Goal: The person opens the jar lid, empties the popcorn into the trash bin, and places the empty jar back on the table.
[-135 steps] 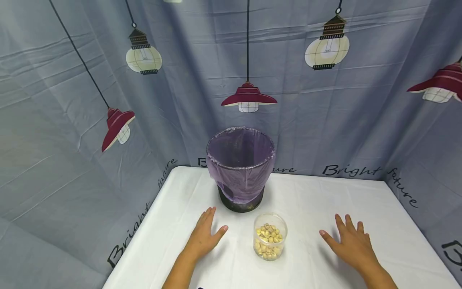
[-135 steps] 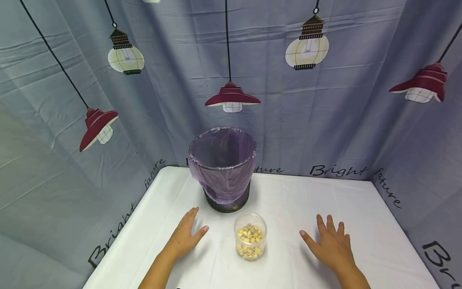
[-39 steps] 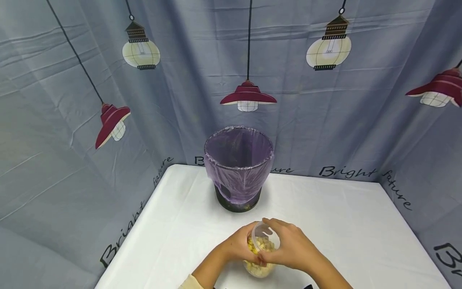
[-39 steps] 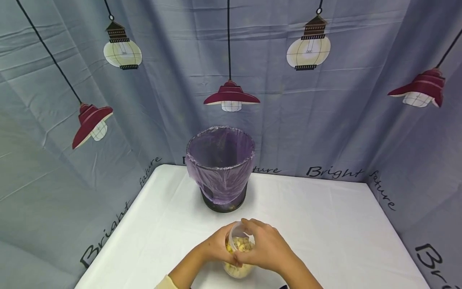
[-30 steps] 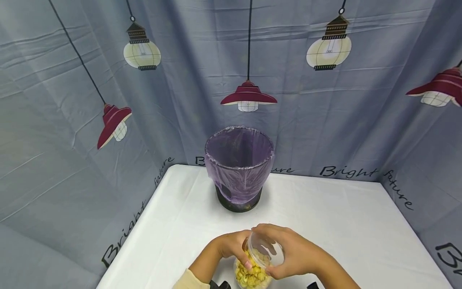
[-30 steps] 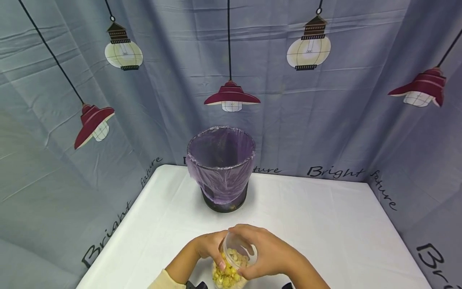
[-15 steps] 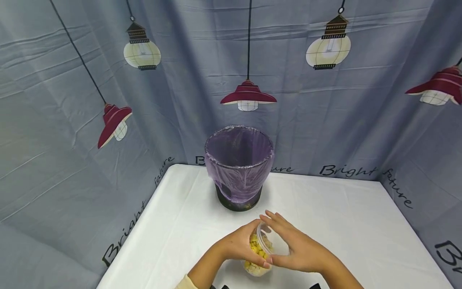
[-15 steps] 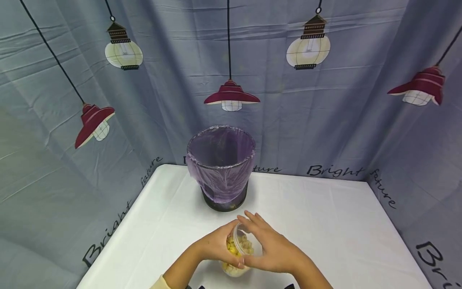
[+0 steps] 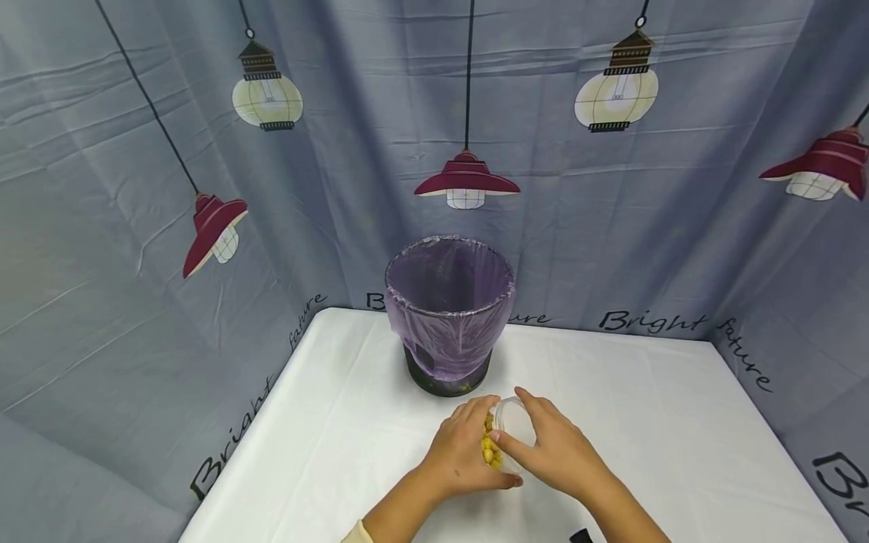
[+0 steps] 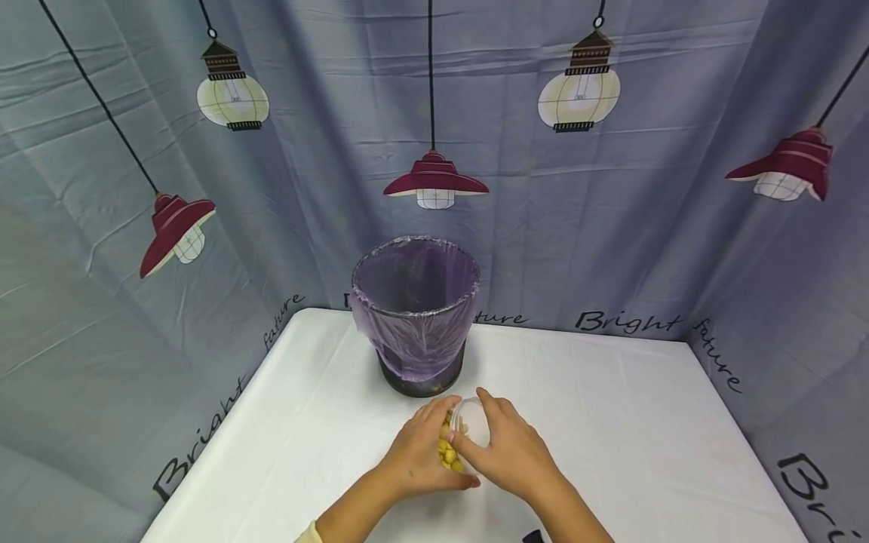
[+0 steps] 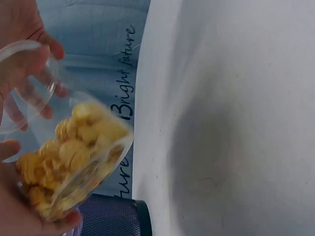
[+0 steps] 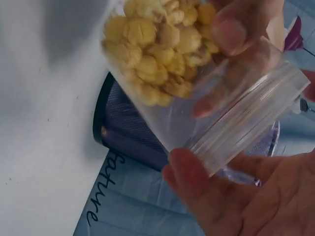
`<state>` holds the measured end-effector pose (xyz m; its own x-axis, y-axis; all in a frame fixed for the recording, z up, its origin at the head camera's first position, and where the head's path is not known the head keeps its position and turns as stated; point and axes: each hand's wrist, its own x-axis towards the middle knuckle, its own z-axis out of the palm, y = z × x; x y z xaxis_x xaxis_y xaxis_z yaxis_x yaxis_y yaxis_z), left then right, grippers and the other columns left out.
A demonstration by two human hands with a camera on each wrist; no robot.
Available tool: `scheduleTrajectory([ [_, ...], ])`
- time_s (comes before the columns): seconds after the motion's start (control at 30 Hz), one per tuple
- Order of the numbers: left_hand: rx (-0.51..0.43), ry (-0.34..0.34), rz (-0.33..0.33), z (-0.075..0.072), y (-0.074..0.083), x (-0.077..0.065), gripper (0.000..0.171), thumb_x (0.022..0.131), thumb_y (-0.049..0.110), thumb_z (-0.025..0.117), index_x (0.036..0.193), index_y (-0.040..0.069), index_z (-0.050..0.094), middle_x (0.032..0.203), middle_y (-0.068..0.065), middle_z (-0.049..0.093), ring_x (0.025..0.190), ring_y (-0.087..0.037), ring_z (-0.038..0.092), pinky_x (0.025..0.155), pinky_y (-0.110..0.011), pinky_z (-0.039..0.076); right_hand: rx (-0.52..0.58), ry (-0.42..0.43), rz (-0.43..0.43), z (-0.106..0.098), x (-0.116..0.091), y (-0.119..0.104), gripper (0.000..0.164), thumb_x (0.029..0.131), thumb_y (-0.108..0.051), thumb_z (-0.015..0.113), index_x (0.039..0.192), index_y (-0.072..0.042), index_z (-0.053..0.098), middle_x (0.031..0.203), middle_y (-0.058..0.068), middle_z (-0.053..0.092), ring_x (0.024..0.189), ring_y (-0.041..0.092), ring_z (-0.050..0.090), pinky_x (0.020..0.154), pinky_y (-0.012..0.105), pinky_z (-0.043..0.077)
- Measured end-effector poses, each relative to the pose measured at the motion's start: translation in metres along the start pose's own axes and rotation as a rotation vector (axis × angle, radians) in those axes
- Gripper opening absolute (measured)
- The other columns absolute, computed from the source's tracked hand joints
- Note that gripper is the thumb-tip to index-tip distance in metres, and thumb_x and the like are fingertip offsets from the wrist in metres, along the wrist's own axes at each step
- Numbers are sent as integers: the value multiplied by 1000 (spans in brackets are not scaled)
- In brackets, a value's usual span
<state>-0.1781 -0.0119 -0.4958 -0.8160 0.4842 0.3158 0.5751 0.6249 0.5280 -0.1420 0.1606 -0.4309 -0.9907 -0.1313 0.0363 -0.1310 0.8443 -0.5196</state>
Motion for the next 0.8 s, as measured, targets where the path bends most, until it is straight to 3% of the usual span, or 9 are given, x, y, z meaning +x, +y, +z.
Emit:
scheduleTrajectory([
  [0.13, -226, -150, -22, -5, -7, 1, 100, 49, 69, 73, 133, 37, 28, 120, 19, 45, 105, -2, 47, 87, -30, 45, -24, -3, -82, -3, -3, -1, 80, 71, -70, 55, 138, -32, 35, 134, -8, 43, 121, 19, 44, 90, 50, 42],
  [0.27, -444, -313, -1, -11, -17, 3, 95, 51, 55, 81, 130, 39, 30, 113, 17, 49, 97, -2, 51, 81, -23, 46, -50, -40, -201, -8, -6, 0, 76, 69, -62, 65, 135, -42, 33, 134, -16, 40, 121, 13, 42, 91, 47, 42],
  [0.5, -617, -523, 56, -21, -25, 4, 84, 61, 37, 83, 130, 34, 34, 122, 10, 49, 105, -5, 52, 86, -21, 44, -49, -171, -433, -19, -11, 2, 82, 69, -42, 73, 139, -33, 31, 139, -18, 33, 125, 9, 36, 92, 42, 44],
  [0.67, -752, -630, 95, -22, -26, 5, 77, 67, 21, 80, 130, 27, 37, 125, 7, 50, 110, -8, 52, 91, -21, 42, -23, -215, -543, -25, -13, 4, 89, 66, -29, 75, 141, -29, 28, 142, -15, 31, 126, 7, 35, 93, 41, 44],
  [0.8, -800, -680, 111, -22, -27, 6, 75, 68, 17, 79, 130, 27, 37, 125, 9, 50, 112, -9, 50, 93, -21, 41, 33, -236, -618, -27, -13, 5, 93, 63, -21, 76, 141, -27, 28, 142, -9, 33, 128, 10, 34, 94, 42, 43],
])
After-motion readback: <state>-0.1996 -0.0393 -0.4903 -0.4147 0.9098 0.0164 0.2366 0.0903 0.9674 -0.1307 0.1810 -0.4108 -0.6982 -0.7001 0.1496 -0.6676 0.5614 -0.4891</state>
